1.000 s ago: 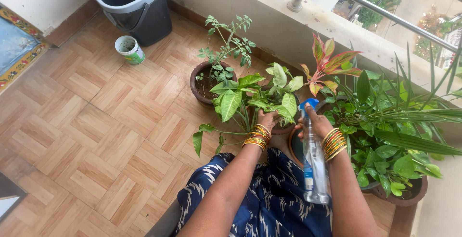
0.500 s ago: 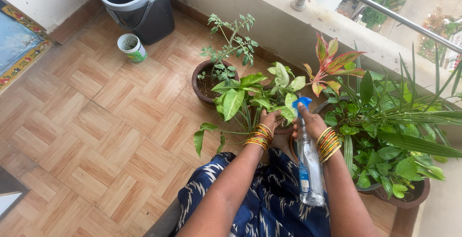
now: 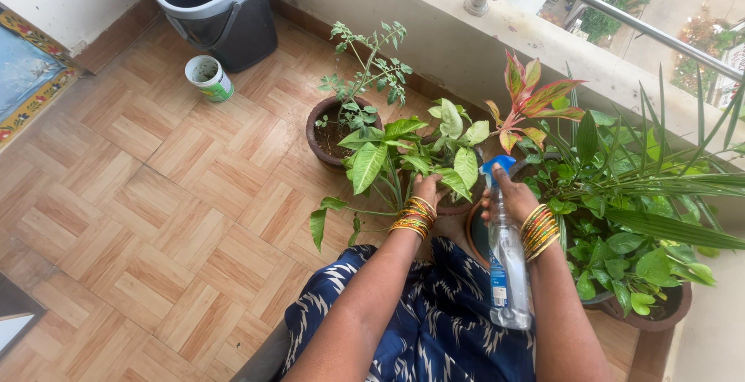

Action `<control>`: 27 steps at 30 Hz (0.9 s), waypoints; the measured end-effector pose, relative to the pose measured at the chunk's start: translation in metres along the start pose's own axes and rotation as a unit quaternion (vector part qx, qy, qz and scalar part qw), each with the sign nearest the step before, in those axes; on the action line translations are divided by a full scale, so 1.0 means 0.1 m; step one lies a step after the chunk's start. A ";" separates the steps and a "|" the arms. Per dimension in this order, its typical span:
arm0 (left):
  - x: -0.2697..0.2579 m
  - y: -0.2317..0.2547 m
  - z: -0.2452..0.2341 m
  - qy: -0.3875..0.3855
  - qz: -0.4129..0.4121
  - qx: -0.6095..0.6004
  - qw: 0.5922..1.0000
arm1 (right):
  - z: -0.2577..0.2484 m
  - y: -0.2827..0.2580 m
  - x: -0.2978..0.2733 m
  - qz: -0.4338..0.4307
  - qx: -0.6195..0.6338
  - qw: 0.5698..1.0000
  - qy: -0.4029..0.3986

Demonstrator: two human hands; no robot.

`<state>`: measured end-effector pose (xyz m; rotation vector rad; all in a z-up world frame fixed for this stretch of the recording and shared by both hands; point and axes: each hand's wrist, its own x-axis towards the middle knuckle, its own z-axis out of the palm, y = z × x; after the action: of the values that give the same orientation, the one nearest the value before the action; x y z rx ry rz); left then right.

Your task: The person waters various potted plants on a balcony using a spray bottle, occasionally touching the leaves with their hands.

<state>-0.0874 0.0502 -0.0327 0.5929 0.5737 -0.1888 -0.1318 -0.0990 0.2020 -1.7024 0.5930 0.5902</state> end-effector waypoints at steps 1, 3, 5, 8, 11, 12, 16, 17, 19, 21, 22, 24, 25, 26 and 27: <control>-0.03 0.01 0.01 -0.002 0.001 -0.001 1.000 | 0.00 -0.03 -0.02 -0.010 -0.011 1.000 0.002; -0.09 0.06 0.04 -0.003 0.002 0.001 1.000 | 0.01 -0.06 -0.03 -0.030 -0.031 0.999 0.005; -0.15 0.10 0.06 -0.004 0.002 0.006 1.000 | 0.03 -0.03 0.01 -0.019 -0.016 1.000 -0.003; -0.19 0.14 0.09 -0.003 -0.002 0.010 1.000 | 0.02 0.04 0.09 -0.011 0.021 1.000 0.008; -0.20 0.13 0.09 -0.012 0.000 0.012 1.000 | 0.01 0.08 0.14 -0.020 0.036 0.999 0.015; -0.20 0.12 0.09 -0.008 -0.003 0.012 1.000 | 0.02 0.07 0.14 -0.026 0.036 0.999 0.014; -0.20 0.12 0.10 -0.004 -0.008 0.019 1.000 | 0.06 0.03 0.10 -0.044 0.008 0.999 0.016; -0.20 0.12 0.10 -0.006 -0.008 0.022 1.000 | 0.07 0.03 0.09 -0.038 0.007 0.999 0.012; -0.21 0.13 0.11 -0.005 -0.009 0.023 1.000 | 0.07 0.02 0.07 -0.028 0.017 0.999 0.007; -0.20 0.12 0.12 -0.007 -0.011 0.024 1.000 | 0.08 -0.01 0.05 -0.021 0.041 0.999 0.003; -0.19 0.12 0.12 -0.009 -0.011 0.024 1.000 | 0.09 -0.02 0.04 -0.031 0.032 0.999 0.004; -0.16 0.10 0.10 -0.017 -0.020 0.010 1.000 | 0.13 -0.03 0.00 -0.052 0.014 0.999 0.006; -0.14 0.08 0.08 -0.023 -0.029 -0.004 0.999 | 0.15 -0.04 0.00 -0.063 0.000 0.998 -0.007; -0.12 0.06 0.06 -0.029 -0.037 -0.018 0.999 | 0.18 -0.06 0.00 -0.073 -0.014 0.997 -0.020; -0.10 0.03 0.06 -0.045 -0.038 -0.022 0.998 | 0.20 -0.07 0.01 -0.083 -0.028 0.996 -0.034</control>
<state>-0.0922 0.0490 -0.0219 0.5179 0.5121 -0.2726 -0.1282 -0.0780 0.2029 -1.7569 0.3860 0.5466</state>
